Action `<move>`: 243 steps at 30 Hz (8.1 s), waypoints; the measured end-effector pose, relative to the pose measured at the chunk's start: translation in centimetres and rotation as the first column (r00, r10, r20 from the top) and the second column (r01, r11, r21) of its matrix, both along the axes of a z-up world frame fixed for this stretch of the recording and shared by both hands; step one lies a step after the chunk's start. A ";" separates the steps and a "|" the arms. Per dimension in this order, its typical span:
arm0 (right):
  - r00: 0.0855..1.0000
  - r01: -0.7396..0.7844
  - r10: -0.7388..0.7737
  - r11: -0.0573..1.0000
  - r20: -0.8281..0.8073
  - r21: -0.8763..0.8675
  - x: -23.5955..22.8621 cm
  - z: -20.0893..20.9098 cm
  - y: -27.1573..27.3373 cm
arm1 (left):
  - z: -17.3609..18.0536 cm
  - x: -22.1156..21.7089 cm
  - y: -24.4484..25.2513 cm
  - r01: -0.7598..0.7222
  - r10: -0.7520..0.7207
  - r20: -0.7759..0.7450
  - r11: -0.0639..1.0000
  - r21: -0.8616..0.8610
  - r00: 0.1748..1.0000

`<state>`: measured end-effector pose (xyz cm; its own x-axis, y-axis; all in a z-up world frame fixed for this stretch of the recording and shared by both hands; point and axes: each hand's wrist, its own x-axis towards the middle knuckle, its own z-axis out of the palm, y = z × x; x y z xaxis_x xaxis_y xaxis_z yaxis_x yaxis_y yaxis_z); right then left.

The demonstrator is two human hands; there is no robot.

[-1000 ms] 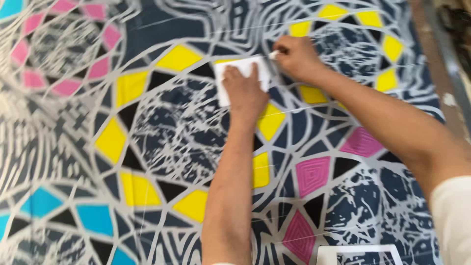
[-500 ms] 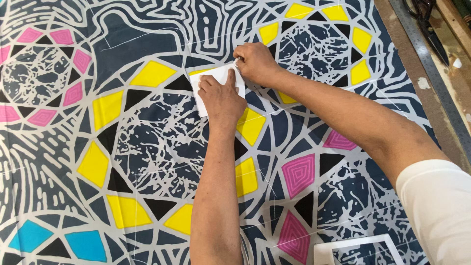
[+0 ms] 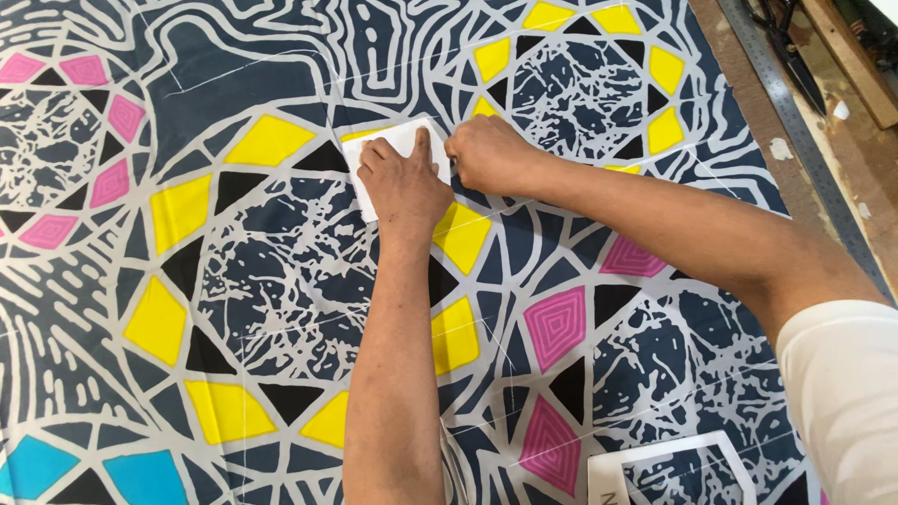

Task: The person places a white square sticker onto a colorful patterned surface, smooths it down, and then positions a white frame stencil over the same area. The person adjusts the frame to align with the pattern.

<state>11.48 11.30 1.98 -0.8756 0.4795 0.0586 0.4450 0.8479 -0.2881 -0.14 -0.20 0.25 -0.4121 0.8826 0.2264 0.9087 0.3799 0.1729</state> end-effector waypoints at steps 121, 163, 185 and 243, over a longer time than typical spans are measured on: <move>0.691 0.245 -0.638 0.650 -0.341 -0.719 17.5 0.1 7.7 | 1.2 -4.5 -3.0 0.305 -0.305 -0.057 0.952 -0.018 0.951; 0.905 0.235 -0.373 0.839 -0.206 -0.490 -0.4 -0.3 -0.6 | 2.8 -3.0 -1.6 0.174 -0.158 0.074 0.924 -0.341 0.985; 0.894 0.261 -0.410 0.804 -0.179 -0.535 -0.2 -1.1 -0.9 | 3.3 -2.5 -1.5 0.151 -0.134 0.072 0.923 -0.354 0.988; 0.273 0.328 -0.931 0.326 -0.242 -0.886 54.7 -3.0 -22.7 | -1.8 -3.0 -51.9 -0.652 0.504 0.420 0.644 0.400 0.755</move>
